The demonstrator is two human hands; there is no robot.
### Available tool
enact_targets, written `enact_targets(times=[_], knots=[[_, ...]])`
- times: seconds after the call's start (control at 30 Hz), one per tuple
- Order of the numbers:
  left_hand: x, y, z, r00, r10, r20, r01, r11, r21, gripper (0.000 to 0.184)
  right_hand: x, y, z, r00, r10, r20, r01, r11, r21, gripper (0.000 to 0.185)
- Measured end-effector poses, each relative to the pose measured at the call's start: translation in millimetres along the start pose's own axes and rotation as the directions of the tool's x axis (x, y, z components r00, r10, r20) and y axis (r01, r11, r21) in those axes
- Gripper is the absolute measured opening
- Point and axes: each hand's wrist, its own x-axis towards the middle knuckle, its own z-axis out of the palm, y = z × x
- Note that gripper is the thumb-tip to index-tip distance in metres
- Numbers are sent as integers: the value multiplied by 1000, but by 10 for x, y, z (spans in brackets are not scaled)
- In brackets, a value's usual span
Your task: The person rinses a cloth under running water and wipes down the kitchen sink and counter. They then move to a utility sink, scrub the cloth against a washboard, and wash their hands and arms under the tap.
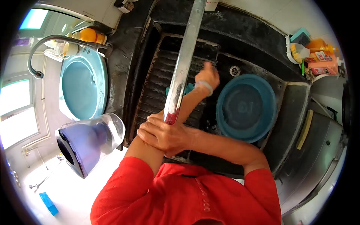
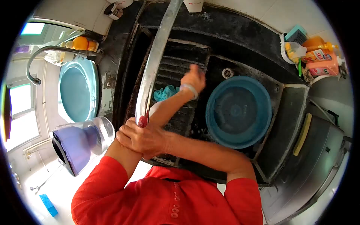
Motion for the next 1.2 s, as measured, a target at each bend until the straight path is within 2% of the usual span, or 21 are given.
enact_targets(times=[0.03, 0.07, 0.1, 0.17, 0.2, 0.27, 0.3, 0.33, 0.37, 0.43, 0.5, 0.53, 0.6, 0.67, 0.8, 0.83, 0.87, 0.9, 1.0, 1.13, 1.2], knots=[[-106, -69, 36, 953, 289, 85, -300, 940, 161, 26, 114, -18, -108, 979, 63, 194, -75, 996, 55, 53], [-153, -159, 129, 816, 538, 210, -577, 768, 277, 23, 180, 11, -162, 915, 112, 387, -158, 983, 89, 55], [-194, -243, 237, 674, 698, 243, -738, 620, 267, 24, 229, 79, -87, 875, 64, 480, -173, 967, 187, 54], [-343, -437, 428, 302, 902, 308, -945, 243, 218, 25, 433, 74, -138, 687, -13, 727, -233, 943, 236, 51], [-395, -478, 495, 253, 907, 337, -960, 192, 205, 26, 488, 84, -175, 568, -61, 821, -260, 933, 249, 50], [-520, -471, 550, 155, 908, 388, -980, 92, 175, 28, 330, 0, -37, 879, -108, 464, -86, 922, 377, 49], [-560, -491, 535, 184, 933, 308, -980, 151, 127, 30, 193, 12, 96, 968, -116, 223, 29, 932, 361, 48], [-599, -533, 494, 314, 898, 308, -948, 276, 161, 32, 59, 51, 258, 991, -127, -37, 132, 938, 321, 47], [-572, -555, 453, 431, 852, 298, -901, 387, 199, 34, -85, 193, 439, 932, -230, -281, 265, 960, 93, 45], [-477, -554, 278, 592, 757, 276, -805, 537, 253, 40, -623, 653, 582, 996, 51, -72, -44, 994, 99, 43], [-365, -522, 213, 662, 698, 272, -749, 608, 263, 41, -828, 941, 393, 992, 27, -127, -59, 964, -258, 35], [-340, -518, 174, 696, 664, 272, -718, 642, 269, 42, -841, 1052, 358, 994, -13, -108, -17, 962, -271, 39], [-267, -446, 20, 718, 610, 336, -692, 578, 432, 46, -847, 1302, 208, 993, -95, -66, 68, 942, -327, 47], [-314, -452, -93, 780, 546, 305, -602, 525, 602, 55, -956, 1458, 141, 997, -27, 70, 50, 939, -339, 50], [-392, -861, 55, 773, 563, 292, -627, 613, 480, 62, -793, 1399, -24, 985, 89, 147, -21, 911, -413, 67], [-402, -991, 47, 771, 558, 306, -634, 626, 454, 62, -775, 1415, -181, 980, 12, 197, 67, 919, -389, 84], [-403, -1097, 5, 767, 555, 322, -641, 636, 431, 62, -836, 1481, -287, 971, 71, 226, 12, 938, -347, 94], [-386, -1181, -29, 765, 552, 333, -644, 647, 408, 61, -916, 1529, -360, 960, 112, 257, -15, 935, -354, 88], [-515, -137, -868, 791, 65, 609, -568, 449, 690, 64, -927, 1501, -252, 940, 160, 302, -22, 910, -414, 68], [-449, -600, -442, 869, 430, 246, -495, 773, 396, 60, -1100, 1920, 405, 993, -14, 121, 77, 842, -534, 37], [-383, -648, -417, 873, 487, 38, -480, 842, 246, 55, -529, 1033, 83, 989, 47, 138, 4, 937, -348, 37]])
